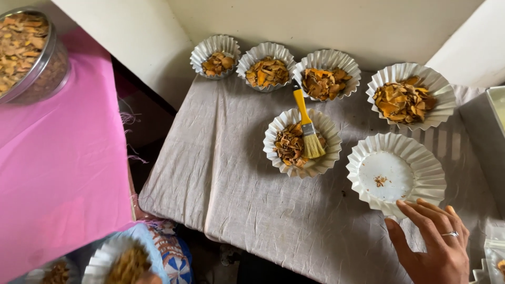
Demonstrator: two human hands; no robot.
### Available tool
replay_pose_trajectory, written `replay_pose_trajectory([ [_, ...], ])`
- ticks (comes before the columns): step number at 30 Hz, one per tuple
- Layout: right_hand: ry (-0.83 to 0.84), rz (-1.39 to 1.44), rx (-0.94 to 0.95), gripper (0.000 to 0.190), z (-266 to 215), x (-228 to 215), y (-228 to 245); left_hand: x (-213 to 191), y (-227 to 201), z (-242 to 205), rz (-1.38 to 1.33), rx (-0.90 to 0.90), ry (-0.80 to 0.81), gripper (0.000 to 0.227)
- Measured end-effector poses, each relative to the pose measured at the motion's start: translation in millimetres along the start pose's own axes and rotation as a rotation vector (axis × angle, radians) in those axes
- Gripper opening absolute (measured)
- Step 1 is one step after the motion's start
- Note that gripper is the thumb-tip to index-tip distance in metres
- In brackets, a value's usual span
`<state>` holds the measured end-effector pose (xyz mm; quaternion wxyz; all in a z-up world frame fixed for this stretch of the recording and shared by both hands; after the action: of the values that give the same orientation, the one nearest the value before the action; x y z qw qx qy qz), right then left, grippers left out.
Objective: Applying a coating to dried leaves in paper liners using a brush and then packaging the leaves into small plastic bags.
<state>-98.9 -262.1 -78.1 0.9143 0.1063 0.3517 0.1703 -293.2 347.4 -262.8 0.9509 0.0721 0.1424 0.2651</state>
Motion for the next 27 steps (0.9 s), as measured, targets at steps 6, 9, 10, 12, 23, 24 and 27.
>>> replay_pose_trajectory([
  [6, -0.026, 0.012, -0.018, 0.036, 3, -4, 0, 24, -180, 238, 0.176, 0.517, 0.989, 0.03],
  [9, -0.017, 0.024, -0.001, 0.034, 5, -3, -3, 51, -247, 268, 0.061, 0.694, 0.889, 0.032],
  [10, -0.004, 0.027, 0.013, 0.035, 3, -1, -4, 63, -264, 269, 0.064, 0.759, 0.921, 0.037],
  [12, 0.004, 0.023, 0.01, 0.036, 5, 2, -4, 94, -298, 265, -0.007, 0.738, 0.928, 0.031],
  [23, 0.055, -0.019, 0.036, 0.036, 0, 10, -7, 142, -341, 290, -0.009, 0.653, 0.625, 0.021],
  [24, 0.049, -0.006, 0.036, 0.036, 2, 9, -6, 123, -323, 302, -0.034, 0.558, 0.545, 0.033],
  [27, 0.029, 0.004, 0.029, 0.037, 1, 6, -7, 111, -216, 286, 0.19, 0.425, 0.76, 0.033],
])
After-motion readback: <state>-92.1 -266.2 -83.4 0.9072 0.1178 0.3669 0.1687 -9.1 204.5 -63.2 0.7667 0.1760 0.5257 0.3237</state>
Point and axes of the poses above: each hand's wrist, its own z-axis towards the middle knuckle, its own x-axis out of the palm, y = z × x, the point moved 10 cm from there along z, towards the middle knuckle, and after that the axes turned 15 degrees about -y, right-handed, at the moved point
